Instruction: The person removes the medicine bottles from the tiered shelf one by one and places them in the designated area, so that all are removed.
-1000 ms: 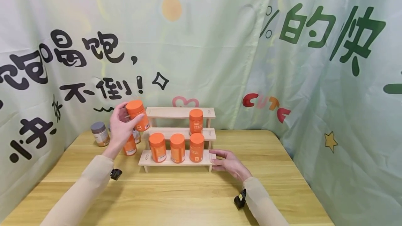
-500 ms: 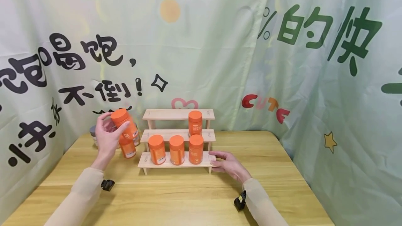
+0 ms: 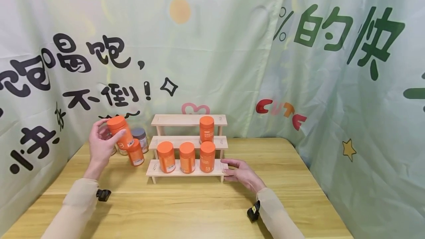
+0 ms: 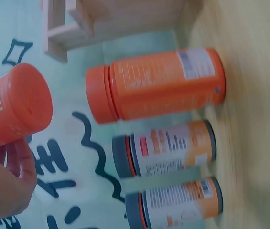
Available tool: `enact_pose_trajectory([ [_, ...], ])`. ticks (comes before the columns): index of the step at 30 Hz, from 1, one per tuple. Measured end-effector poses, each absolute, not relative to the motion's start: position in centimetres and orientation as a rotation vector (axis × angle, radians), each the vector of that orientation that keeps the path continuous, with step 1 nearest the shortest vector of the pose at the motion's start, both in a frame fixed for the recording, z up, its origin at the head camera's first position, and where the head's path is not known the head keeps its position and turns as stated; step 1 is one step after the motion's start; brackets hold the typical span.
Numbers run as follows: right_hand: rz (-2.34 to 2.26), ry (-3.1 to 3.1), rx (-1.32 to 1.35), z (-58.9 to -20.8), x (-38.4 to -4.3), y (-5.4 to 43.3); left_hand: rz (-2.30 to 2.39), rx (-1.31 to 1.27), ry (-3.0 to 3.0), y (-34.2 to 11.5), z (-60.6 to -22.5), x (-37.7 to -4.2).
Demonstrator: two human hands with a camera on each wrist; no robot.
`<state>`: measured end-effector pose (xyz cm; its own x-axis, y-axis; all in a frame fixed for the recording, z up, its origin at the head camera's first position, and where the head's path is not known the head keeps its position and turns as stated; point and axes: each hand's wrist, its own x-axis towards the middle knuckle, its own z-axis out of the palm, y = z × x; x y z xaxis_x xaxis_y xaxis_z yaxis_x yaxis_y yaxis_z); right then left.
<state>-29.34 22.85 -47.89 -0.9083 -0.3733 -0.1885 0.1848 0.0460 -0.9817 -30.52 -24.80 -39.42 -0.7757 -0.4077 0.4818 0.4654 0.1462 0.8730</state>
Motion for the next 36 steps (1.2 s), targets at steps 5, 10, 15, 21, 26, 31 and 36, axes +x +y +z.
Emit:
enact_pose_trajectory([
  [5, -1.921, 1.931, -0.186, -48.1, -29.4, 22.9, -1.644, -0.016, -1.842, -26.1, -39.4, -30.3],
  [10, -1.919, 1.933, -0.195, -48.0, -29.6, 23.0, -1.62, 0.003, -1.898, -27.4, -39.5, -30.1],
  [15, -1.914, 1.937, -0.204, -48.0, -29.6, 23.0, -1.609, 0.043, -1.947, -28.7, -40.0, -30.0],
  [21, -1.916, 1.934, -0.198, -48.2, -29.6, 23.0, -1.554, 0.097, -2.034, -29.2, -40.1, -29.5],
  [26, -1.919, 1.934, -0.196, -48.4, -29.6, 23.0, -1.489, 0.075, -2.104, -29.6, -40.3, -29.3],
  [31, -1.922, 1.932, -0.199, -48.4, -29.7, 23.0, -1.423, 0.007, -2.151, -30.4, -41.1, -29.5],
  [36, -1.911, 1.938, -0.219, -48.5, -29.7, 23.1, -1.373, -0.001, -2.271, -31.2, -41.7, -29.4],
])
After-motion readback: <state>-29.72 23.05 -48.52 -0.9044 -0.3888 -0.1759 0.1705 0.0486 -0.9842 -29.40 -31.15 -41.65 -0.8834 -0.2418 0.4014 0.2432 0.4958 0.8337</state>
